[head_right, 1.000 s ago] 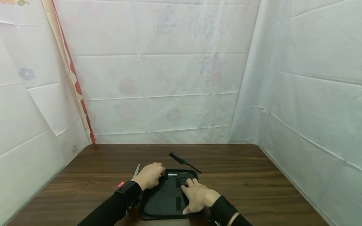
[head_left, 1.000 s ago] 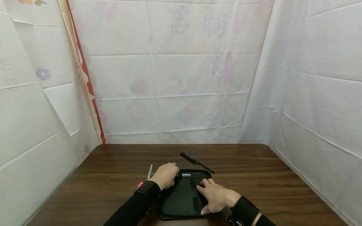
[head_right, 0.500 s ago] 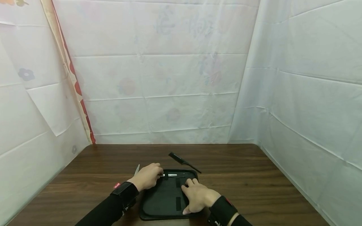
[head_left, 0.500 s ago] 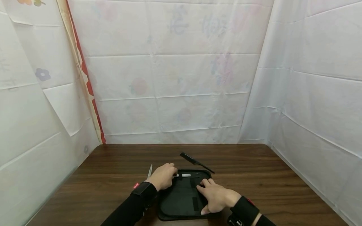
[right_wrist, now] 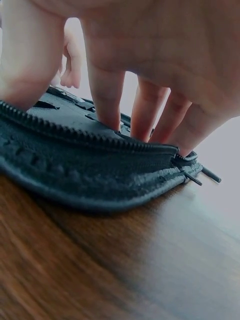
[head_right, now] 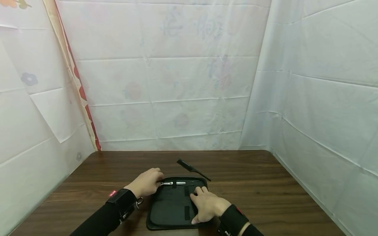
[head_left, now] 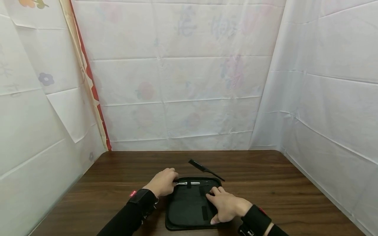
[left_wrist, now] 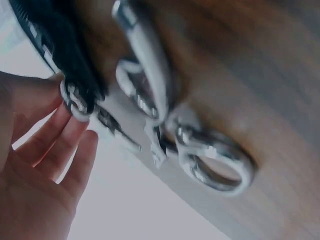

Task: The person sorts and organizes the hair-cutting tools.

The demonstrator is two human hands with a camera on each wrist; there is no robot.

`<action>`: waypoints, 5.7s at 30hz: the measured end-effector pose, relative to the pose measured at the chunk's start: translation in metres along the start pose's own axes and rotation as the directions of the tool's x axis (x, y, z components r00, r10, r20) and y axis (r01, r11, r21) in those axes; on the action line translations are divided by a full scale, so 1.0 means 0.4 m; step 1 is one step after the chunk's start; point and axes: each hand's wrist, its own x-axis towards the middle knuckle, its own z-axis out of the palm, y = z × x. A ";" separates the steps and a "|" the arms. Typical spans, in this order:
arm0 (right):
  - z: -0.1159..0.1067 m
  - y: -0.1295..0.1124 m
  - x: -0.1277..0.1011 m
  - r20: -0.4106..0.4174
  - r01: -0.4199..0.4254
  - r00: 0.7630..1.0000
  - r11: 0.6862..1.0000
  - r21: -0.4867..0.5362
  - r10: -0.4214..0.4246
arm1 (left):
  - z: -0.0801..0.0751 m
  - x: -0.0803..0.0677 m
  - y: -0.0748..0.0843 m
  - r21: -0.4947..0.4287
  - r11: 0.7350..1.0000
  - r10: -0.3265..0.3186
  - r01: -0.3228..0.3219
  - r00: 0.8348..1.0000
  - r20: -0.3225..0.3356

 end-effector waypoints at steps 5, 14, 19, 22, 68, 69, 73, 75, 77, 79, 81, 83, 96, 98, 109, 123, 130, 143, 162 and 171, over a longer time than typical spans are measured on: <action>0.002 0.001 0.002 0.003 0.003 1.000 1.000 -0.004 -0.003 | -0.022 -0.007 -0.018 -0.112 0.993 -0.036 0.042 0.998 0.058; 0.001 0.003 0.004 0.003 0.008 1.000 1.000 -0.010 -0.008 | -0.045 -0.014 -0.047 -0.230 0.964 -0.082 0.134 0.972 0.220; 0.011 0.020 0.011 0.006 0.036 0.999 0.999 -0.021 -0.036 | -0.058 -0.018 -0.050 -0.261 0.945 -0.121 0.195 0.954 0.275; 0.010 0.020 0.009 0.004 0.035 0.999 0.999 -0.024 -0.035 | -0.060 -0.019 -0.050 -0.260 0.941 -0.139 0.219 0.946 0.293; -0.007 -0.009 -0.003 -0.002 -0.008 1.000 1.000 -0.022 0.008 | -0.047 -0.007 -0.027 -0.155 0.981 -0.082 0.117 0.973 0.216; -0.006 -0.008 -0.002 -0.003 -0.005 1.000 1.000 -0.020 0.005 | -0.046 -0.007 -0.028 -0.155 0.981 -0.079 0.113 0.974 0.213; 0.008 0.011 0.006 -0.004 0.020 1.000 0.999 -0.027 -0.020 | -0.044 -0.003 -0.028 -0.154 0.983 -0.068 0.100 0.977 0.205; 0.015 0.021 0.011 -0.003 0.025 1.000 0.999 -0.022 -0.025 | -0.044 0.000 -0.028 -0.150 0.984 -0.068 0.099 0.977 0.200; 0.021 0.030 0.016 -0.003 0.029 1.000 0.999 -0.022 -0.029 | -0.044 0.003 -0.028 -0.148 0.984 -0.067 0.097 0.978 0.199; 0.026 0.037 0.020 -0.005 0.034 0.999 0.999 -0.024 -0.034 | -0.044 0.006 -0.028 -0.147 0.984 -0.069 0.099 0.978 0.199; 0.028 0.042 0.021 -0.003 0.034 0.999 0.999 -0.022 -0.034 | -0.045 0.006 -0.026 -0.147 0.984 -0.067 0.097 0.978 0.198; 0.041 0.059 0.028 -0.010 0.055 0.998 0.998 -0.038 -0.056 | -0.043 0.005 -0.024 -0.151 0.983 -0.070 0.102 0.977 0.202; 0.012 0.015 -0.001 -0.010 0.034 0.999 0.999 -0.024 -0.034 | -0.045 0.008 -0.014 -0.141 0.983 -0.082 0.115 0.972 0.219; 0.013 0.015 0.000 -0.008 0.037 0.999 0.999 -0.019 -0.037 | -0.045 0.007 -0.013 -0.143 0.982 -0.091 0.125 0.971 0.223; 0.002 -0.006 -0.008 -0.016 0.009 1.000 1.000 -0.015 -0.009 | -0.047 0.000 -0.011 -0.144 0.979 -0.105 0.141 0.967 0.233; -0.001 -0.007 -0.005 -0.005 0.002 1.000 1.000 -0.024 -0.002 | -0.047 0.000 -0.010 -0.161 0.978 -0.094 0.135 0.967 0.238; -0.001 -0.009 -0.007 0.001 0.000 1.000 1.000 -0.025 0.000 | -0.041 -0.005 -0.011 -0.160 0.983 -0.055 0.090 0.977 0.208; -0.004 -0.009 -0.009 0.003 0.003 1.000 1.000 -0.020 -0.003 | -0.036 0.002 -0.010 -0.159 0.978 -0.095 0.135 0.967 0.237; -0.002 -0.007 -0.006 0.000 0.000 1.000 0.999 -0.038 0.000 | -0.033 0.004 -0.011 -0.155 0.982 -0.073 0.112 0.969 0.236; -0.002 -0.007 -0.005 -0.001 -0.002 1.000 0.999 -0.040 0.002 | -0.035 0.000 -0.005 -0.143 0.984 -0.072 0.104 0.973 0.217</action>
